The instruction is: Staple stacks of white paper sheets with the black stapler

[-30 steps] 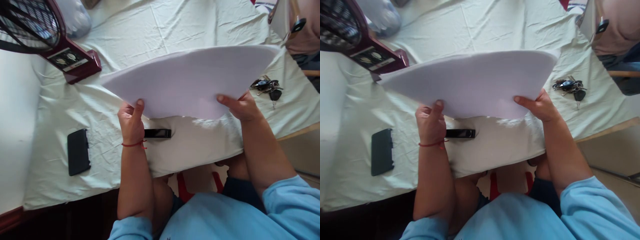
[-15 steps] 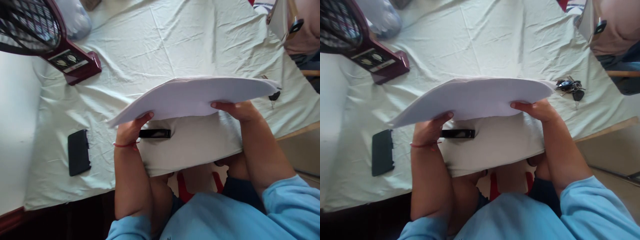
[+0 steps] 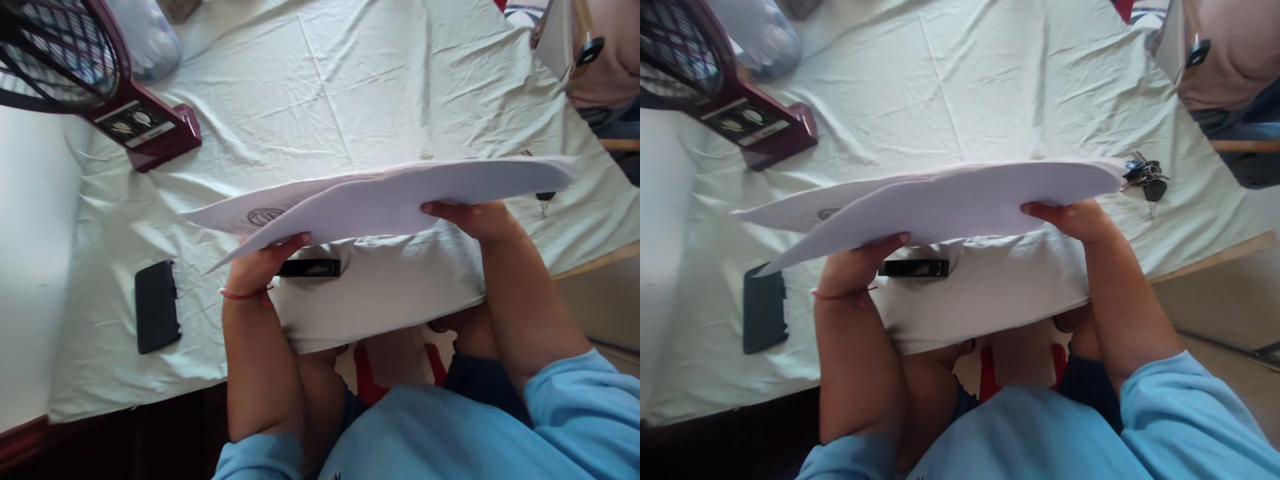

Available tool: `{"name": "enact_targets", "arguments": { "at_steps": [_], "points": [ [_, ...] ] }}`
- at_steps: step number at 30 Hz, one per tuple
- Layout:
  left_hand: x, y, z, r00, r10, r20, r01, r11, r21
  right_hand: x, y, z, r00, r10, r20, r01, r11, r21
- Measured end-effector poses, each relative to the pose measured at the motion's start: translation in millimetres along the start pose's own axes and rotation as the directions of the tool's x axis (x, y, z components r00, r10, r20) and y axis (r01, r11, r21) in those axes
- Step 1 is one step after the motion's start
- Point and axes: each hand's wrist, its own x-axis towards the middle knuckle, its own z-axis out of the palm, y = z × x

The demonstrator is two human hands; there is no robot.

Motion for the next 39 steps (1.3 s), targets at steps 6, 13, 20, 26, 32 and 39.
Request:
{"name": "enact_targets", "arguments": {
  "at_steps": [6, 13, 20, 26, 32, 39],
  "points": [
    [6.2, -0.9, 10.8, 1.0, -0.001, 0.003, 0.001, 1.0, 0.02, 0.1, -2.5, 3.9, 0.997, 0.067, 0.048, -0.066, 0.998, -0.025],
    [2.9, 27.7, 24.6, 0.998, 0.017, 0.054, -0.013, 0.996, -0.088, 0.7, -1.8, 10.7, 0.999, -0.012, 0.046, 0.008, 0.996, 0.086],
    [-4.9, 50.5, 42.1, 0.998, -0.067, 0.018, 0.069, 0.974, -0.214, 2.6, -8.2, 13.6, 0.997, 0.076, -0.001, -0.074, 0.969, 0.236],
    [-2.4, 46.0, 42.7, 0.989, -0.118, 0.089, 0.137, 0.955, -0.263, 2.2, -17.4, 15.7, 0.994, 0.084, -0.064, -0.064, 0.959, 0.276],
    [-1.7, 59.5, 41.6, 0.978, -0.124, 0.168, 0.158, 0.966, -0.206, 1.3, -17.9, 15.8, 0.996, 0.064, -0.06, -0.044, 0.955, 0.292],
    [-3.4, 68.8, 43.2, 0.982, -0.113, 0.153, 0.144, 0.968, -0.206, 1.5, -18.1, 14.7, 0.995, 0.077, -0.066, -0.056, 0.96, 0.274]
  ]
}}
